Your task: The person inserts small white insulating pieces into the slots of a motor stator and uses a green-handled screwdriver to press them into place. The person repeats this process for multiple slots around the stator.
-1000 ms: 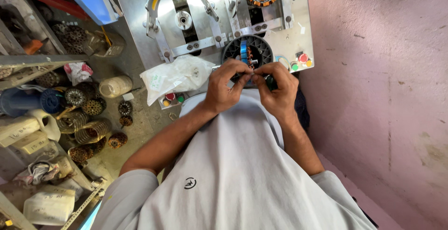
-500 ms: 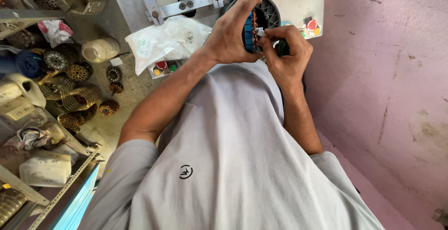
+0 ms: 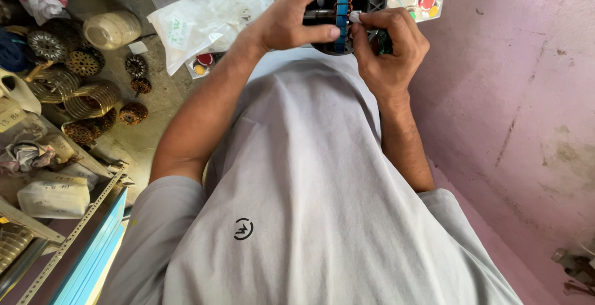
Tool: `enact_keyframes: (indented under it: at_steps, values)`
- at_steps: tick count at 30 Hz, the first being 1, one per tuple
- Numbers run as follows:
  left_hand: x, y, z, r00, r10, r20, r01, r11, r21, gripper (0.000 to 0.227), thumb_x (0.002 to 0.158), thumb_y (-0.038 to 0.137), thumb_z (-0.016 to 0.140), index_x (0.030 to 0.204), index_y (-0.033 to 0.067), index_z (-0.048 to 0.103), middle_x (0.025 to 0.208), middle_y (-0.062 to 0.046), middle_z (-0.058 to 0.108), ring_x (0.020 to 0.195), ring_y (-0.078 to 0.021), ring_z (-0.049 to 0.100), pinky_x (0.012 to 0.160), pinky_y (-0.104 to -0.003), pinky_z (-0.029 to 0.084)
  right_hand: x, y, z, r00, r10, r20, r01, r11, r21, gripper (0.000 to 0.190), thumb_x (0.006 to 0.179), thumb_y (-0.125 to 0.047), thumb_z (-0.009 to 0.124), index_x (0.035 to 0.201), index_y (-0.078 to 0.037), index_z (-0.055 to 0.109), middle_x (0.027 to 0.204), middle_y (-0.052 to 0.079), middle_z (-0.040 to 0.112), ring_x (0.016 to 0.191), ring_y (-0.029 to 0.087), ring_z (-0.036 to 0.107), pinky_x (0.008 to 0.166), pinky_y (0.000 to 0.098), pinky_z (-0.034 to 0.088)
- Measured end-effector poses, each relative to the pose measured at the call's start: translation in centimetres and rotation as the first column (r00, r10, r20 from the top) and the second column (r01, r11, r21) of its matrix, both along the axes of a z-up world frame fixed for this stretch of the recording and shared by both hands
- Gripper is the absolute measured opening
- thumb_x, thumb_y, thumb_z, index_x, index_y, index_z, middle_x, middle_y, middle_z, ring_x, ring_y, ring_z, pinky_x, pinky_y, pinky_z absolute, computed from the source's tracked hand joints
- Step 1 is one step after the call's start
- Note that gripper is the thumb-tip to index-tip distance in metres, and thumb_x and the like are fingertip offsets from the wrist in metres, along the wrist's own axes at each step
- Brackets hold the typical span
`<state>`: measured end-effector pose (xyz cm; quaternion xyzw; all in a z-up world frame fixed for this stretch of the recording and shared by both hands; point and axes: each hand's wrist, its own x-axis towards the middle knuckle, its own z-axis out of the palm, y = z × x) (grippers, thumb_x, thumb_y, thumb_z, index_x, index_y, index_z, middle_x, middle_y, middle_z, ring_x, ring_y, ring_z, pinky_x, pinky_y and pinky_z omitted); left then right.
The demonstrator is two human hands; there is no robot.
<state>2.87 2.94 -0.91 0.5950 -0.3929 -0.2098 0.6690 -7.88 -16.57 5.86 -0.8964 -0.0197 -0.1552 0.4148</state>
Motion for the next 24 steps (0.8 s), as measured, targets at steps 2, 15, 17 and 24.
enact_keyframes:
  at_steps: [2,15,17,24]
  values:
    - [0.4,0.2,-0.6,0.993,-0.056,-0.100,0.049,0.997,-0.066,0.059,0.090,0.003,0.077,0.146,0.0123,0.059,0.134,-0.006,0.069,0.124,-0.0193,0.069,0.115,-0.034,0.055,0.0,0.1,-0.1,1.000,0.019,0.023,-0.018,1.000,-0.025,0.019,0.094,0.009,0.083,0.105,-0.002,0.072,0.096,0.007,0.071,0.084,0.017,0.071,0.071,0.0300,0.057]
    - [0.6,-0.2,-1.9,0.996,-0.010,-0.090,0.005,0.999,-0.047,0.038,0.099,0.006,0.086,0.133,0.0138,0.069,0.122,-0.001,0.073,0.112,-0.0150,0.073,0.102,-0.031,0.061,0.4,0.5,-1.0,0.991,0.078,0.112,-0.041,0.953,-0.300,0.022,0.091,0.008,0.084,0.105,-0.005,0.072,0.093,0.005,0.067,0.076,0.015,0.069,0.059,0.0273,0.057]
    - [0.5,-0.1,-1.9,0.993,-0.013,-0.121,0.006,0.998,-0.056,0.036,0.101,0.005,0.082,0.134,0.0132,0.069,0.124,-0.001,0.073,0.113,-0.0162,0.073,0.104,-0.031,0.060,0.4,0.4,-0.7,0.991,0.098,0.086,-0.065,0.944,-0.324,0.023,0.091,0.008,0.083,0.107,-0.006,0.073,0.095,0.005,0.067,0.078,0.015,0.069,0.061,0.0280,0.058]
    - [0.6,-0.1,-2.0,0.998,0.026,-0.058,-0.031,0.995,-0.091,0.027,0.107,0.000,0.075,0.133,0.0101,0.070,0.138,-0.006,0.068,0.128,-0.0217,0.069,0.114,-0.034,0.059,0.9,0.0,0.6,0.986,0.152,-0.071,-0.167,0.924,-0.344,0.023,0.095,0.007,0.082,0.110,-0.006,0.071,0.101,0.005,0.066,0.082,0.015,0.071,0.067,0.0273,0.061]
